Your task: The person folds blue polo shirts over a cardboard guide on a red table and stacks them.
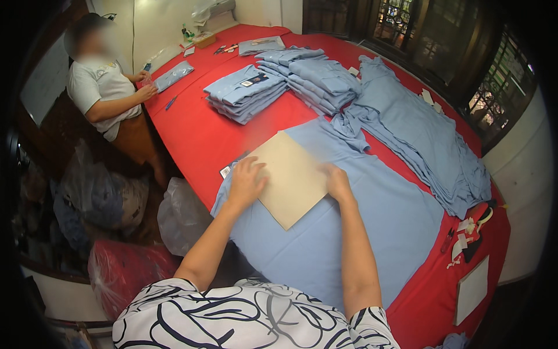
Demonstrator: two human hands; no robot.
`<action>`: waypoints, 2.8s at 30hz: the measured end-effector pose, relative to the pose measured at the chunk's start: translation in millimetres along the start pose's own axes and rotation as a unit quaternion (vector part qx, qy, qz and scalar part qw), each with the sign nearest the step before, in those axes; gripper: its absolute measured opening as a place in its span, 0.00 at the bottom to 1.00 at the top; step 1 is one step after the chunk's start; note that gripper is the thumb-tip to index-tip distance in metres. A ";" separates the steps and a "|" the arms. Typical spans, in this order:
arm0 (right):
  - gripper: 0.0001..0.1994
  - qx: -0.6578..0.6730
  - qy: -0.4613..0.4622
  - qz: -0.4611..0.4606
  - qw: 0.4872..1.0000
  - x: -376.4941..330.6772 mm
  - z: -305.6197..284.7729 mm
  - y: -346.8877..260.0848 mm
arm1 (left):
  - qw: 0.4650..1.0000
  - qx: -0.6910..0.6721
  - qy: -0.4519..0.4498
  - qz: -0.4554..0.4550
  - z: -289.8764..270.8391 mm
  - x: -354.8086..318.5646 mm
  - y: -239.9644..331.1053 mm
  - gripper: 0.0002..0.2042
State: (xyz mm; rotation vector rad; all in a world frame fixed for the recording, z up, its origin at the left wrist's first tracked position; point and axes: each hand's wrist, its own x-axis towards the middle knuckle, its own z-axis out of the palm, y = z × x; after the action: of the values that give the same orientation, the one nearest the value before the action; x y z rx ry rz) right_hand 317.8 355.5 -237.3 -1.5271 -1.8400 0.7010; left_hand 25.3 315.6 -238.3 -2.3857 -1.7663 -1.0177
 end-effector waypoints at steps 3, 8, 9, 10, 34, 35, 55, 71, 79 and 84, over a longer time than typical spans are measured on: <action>0.14 -0.008 -0.012 0.017 1.000 0.3 -7.7 -0.4 | 0.999 0.027 -0.018 0.025 14.6 3.1 23.7 0.25; 0.13 -0.041 -0.024 -0.003 0.999 0.3 -10.1 1.5 | 0.996 0.029 -0.079 0.002 29.6 0.5 22.5 0.33; 0.13 -0.063 -0.031 -0.012 0.997 1.2 -11.4 0.8 | 0.996 0.026 -0.082 0.000 32.4 -1.0 20.0 0.34; 0.13 -0.115 -0.050 0.005 0.992 2.1 -16.0 -10.8 | 0.995 0.029 -0.093 -0.004 31.7 -2.6 17.7 0.35; 0.32 -0.189 0.030 -0.044 0.980 66.7 22.4 -43.3 | 0.970 0.084 -0.226 -0.038 21.9 3.8 22.3 0.30; 0.34 -0.224 -0.060 0.000 0.973 54.9 52.0 -44.0 | 0.980 0.019 -0.186 -0.069 18.0 5.5 21.1 0.29; 0.29 -0.291 0.096 0.140 0.942 -82.8 -88.6 7.7 | 0.990 -0.114 -0.086 0.006 18.9 -3.5 2.2 0.41; 0.18 -0.338 0.173 0.084 0.921 -133.8 -156.3 110.6 | 0.953 -0.123 -0.118 0.251 26.8 31.2 -30.6 0.22; 0.08 -0.361 0.340 0.086 0.864 -136.1 -201.8 85.4 | 0.972 -0.106 -0.123 0.169 8.0 25.0 -20.0 0.17; 0.10 -0.349 0.439 -0.007 0.828 -235.3 -202.1 65.6 | 0.971 -0.110 -0.013 0.212 20.5 25.2 -25.1 0.13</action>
State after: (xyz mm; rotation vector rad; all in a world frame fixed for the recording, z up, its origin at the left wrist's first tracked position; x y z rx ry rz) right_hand 541.5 136.6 -186.2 -1.8054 -1.3764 -0.7193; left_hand 17.8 353.8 -251.1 -2.7435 -1.1137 -1.1658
